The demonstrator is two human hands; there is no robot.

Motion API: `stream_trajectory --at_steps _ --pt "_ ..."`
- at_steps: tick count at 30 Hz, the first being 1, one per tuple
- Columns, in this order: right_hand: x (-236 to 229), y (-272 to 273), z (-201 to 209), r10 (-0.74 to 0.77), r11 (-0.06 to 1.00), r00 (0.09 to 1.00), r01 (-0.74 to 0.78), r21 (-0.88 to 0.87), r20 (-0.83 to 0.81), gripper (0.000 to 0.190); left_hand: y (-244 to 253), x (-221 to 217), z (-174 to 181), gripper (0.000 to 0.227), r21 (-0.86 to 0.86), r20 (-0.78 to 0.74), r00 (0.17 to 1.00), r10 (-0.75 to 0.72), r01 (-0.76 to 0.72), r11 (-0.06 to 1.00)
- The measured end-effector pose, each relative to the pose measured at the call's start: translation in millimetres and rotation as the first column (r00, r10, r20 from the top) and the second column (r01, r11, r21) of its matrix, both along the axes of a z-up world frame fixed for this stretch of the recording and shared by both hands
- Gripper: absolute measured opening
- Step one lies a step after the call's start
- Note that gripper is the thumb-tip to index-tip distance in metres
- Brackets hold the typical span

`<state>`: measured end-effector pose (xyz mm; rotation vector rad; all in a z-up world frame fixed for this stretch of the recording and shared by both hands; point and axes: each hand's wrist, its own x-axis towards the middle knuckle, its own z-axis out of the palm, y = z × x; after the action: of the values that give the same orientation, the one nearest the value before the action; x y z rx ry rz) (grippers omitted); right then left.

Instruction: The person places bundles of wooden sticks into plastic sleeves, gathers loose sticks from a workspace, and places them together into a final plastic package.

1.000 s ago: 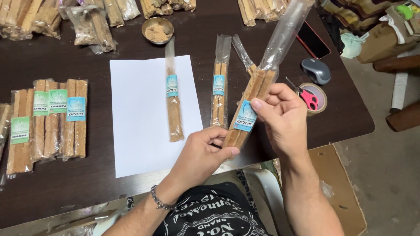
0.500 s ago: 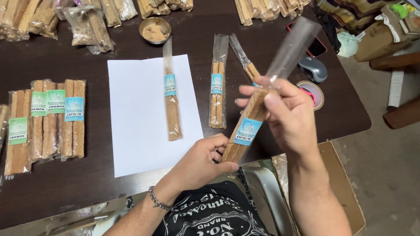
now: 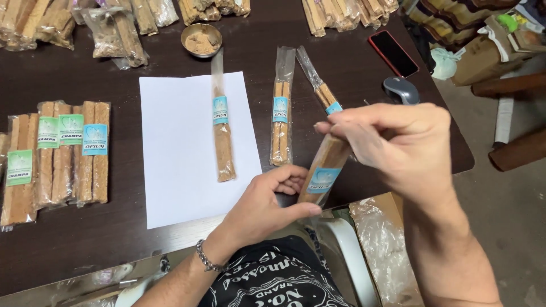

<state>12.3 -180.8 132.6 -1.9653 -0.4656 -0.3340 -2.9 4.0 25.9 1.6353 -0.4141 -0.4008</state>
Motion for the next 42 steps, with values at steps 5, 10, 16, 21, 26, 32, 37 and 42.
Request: stream_trajectory --at_steps 5,10,16,21,26,32,37,42 --pt "-2.1 7.6 -7.1 -0.026 0.997 0.999 0.029 0.074 -0.035 0.006 -2.5 -6.0 0.4 0.026 -0.059 0.024 0.997 0.078 -0.077 0.995" --pt "11.3 -2.0 -5.1 0.115 0.991 0.991 -0.110 0.080 -0.071 0.014 0.2 -12.0 10.5 0.030 -0.097 -0.260 0.966 -0.011 -0.015 0.995" --pt "43.2 -13.0 -11.3 0.231 0.917 0.924 -0.102 0.385 -0.305 0.025 11.2 -13.2 5.3 0.027 -0.211 -0.336 0.934 -0.121 0.051 0.976" --pt "61.5 -8.3 -1.5 0.228 0.948 0.891 -0.111 0.298 -0.393 0.057 21.9 -13.1 2.3 0.038 -0.233 -0.313 0.928 -0.203 0.132 0.963" --pt "70.1 -5.0 -1.4 0.260 0.943 0.897 -0.156 0.293 -0.359 0.061 25.5 -20.0 1.0 0.054 -0.306 -0.260 0.942 -0.213 0.129 0.943" --pt "73.6 -4.6 -4.4 0.289 0.925 0.891 -0.166 0.343 -0.349 0.069 25.2 -26.6 1.3 0.074 -0.305 -0.242 0.951 -0.190 0.111 0.946" --pt "70.9 -9.3 -11.4 0.179 0.953 0.959 -0.114 0.280 -0.220 0.080 26.8 -30.7 0.2 0.088 -0.337 -0.278 0.942 -0.186 0.086 0.938" --pt "63.6 -8.1 -0.7 0.257 0.962 0.963 -0.248 0.116 -0.078 0.029 30.1 -34.6 5.4 0.105 -0.325 -0.213 0.958 -0.192 0.116 0.938"
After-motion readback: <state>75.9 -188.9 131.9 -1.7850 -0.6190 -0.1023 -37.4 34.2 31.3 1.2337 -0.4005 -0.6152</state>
